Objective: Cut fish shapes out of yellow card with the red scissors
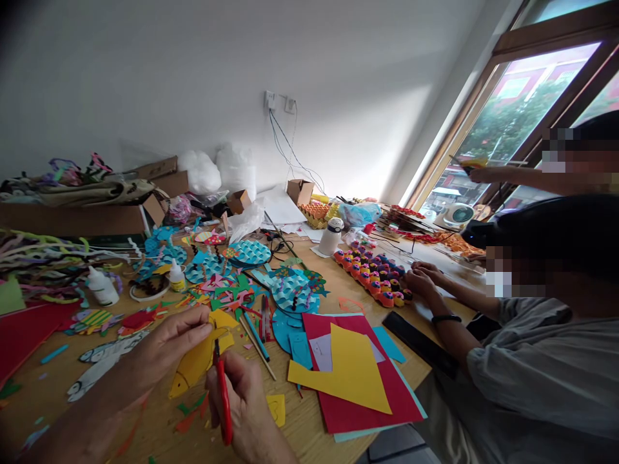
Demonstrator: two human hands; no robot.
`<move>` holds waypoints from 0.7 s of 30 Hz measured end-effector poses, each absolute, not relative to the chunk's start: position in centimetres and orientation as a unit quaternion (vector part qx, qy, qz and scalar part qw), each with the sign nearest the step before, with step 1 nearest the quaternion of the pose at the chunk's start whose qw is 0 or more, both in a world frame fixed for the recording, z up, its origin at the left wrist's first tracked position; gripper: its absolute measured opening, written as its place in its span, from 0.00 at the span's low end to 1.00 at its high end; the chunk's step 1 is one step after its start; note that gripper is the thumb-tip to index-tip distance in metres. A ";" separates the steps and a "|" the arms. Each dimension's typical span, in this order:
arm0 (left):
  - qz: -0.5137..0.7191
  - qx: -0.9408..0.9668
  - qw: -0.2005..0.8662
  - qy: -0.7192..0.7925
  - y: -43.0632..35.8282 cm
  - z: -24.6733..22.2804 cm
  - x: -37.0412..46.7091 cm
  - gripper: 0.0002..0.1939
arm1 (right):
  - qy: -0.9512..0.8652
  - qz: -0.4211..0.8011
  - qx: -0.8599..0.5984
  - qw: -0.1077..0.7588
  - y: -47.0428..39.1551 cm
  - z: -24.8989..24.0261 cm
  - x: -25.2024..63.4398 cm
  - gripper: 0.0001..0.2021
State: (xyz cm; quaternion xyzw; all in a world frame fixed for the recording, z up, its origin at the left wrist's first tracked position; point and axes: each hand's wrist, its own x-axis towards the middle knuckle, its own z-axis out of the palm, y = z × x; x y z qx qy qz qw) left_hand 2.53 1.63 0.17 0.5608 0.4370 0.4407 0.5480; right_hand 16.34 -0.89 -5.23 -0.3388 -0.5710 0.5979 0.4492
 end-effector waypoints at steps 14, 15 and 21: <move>0.377 0.618 0.548 0.420 1.9 1.1 1.7 0.13 | -0.578 0.598 -0.353 0.429 -1.0 -5.5 16.6 0.24; 0.375 0.617 0.550 0.419 1.9 1.1 1.6 0.13 | -0.576 0.600 -0.354 0.428 -1.0 -5.5 16.7 0.24; 0.357 0.590 0.598 0.408 1.9 0.7 1.3 0.12 | -0.588 0.594 -0.353 0.419 -1.0 -5.2 16.7 0.22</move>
